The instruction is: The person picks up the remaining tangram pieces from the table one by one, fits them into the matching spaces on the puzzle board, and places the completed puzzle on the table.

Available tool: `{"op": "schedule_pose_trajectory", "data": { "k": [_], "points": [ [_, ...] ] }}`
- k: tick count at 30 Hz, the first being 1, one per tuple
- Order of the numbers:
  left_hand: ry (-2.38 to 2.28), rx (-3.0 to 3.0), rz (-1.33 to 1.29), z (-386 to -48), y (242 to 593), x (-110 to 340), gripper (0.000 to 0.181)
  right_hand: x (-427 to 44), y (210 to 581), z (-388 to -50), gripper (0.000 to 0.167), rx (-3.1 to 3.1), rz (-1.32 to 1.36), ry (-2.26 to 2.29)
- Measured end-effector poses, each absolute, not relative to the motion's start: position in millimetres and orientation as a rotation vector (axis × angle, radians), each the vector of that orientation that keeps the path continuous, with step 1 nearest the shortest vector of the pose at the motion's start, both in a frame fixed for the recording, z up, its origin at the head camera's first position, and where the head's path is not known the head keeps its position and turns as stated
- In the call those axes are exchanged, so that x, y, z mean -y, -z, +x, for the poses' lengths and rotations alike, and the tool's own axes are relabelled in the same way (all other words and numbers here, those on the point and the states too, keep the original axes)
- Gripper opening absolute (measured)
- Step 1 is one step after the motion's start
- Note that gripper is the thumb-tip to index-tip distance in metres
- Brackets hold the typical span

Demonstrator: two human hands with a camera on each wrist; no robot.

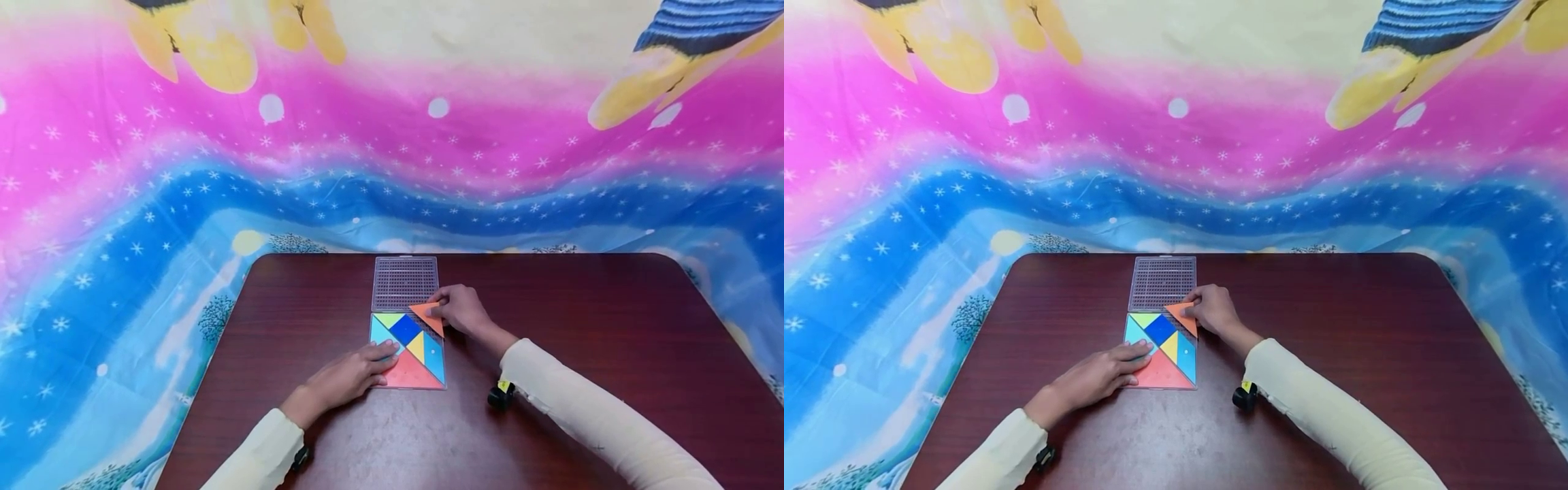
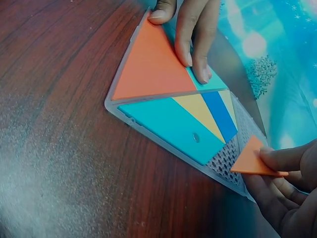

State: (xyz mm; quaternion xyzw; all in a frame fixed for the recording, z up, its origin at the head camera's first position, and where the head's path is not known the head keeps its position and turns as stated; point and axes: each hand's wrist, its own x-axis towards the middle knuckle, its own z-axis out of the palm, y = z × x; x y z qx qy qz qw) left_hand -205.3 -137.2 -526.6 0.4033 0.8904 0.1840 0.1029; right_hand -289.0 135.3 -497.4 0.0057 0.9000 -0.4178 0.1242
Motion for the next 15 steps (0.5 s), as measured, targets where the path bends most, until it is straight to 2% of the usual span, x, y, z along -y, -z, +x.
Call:
{"op": "schedule_pose_trajectory", "data": {
  "k": [15],
  "points": [
    [-0.525, -2.636, 1.191, -204.9, 526.9, 137.2, 0.049, -126.9, 502.6, -285.3, 0.016, -2.626, -0.004, 1.173]
  ]
}}
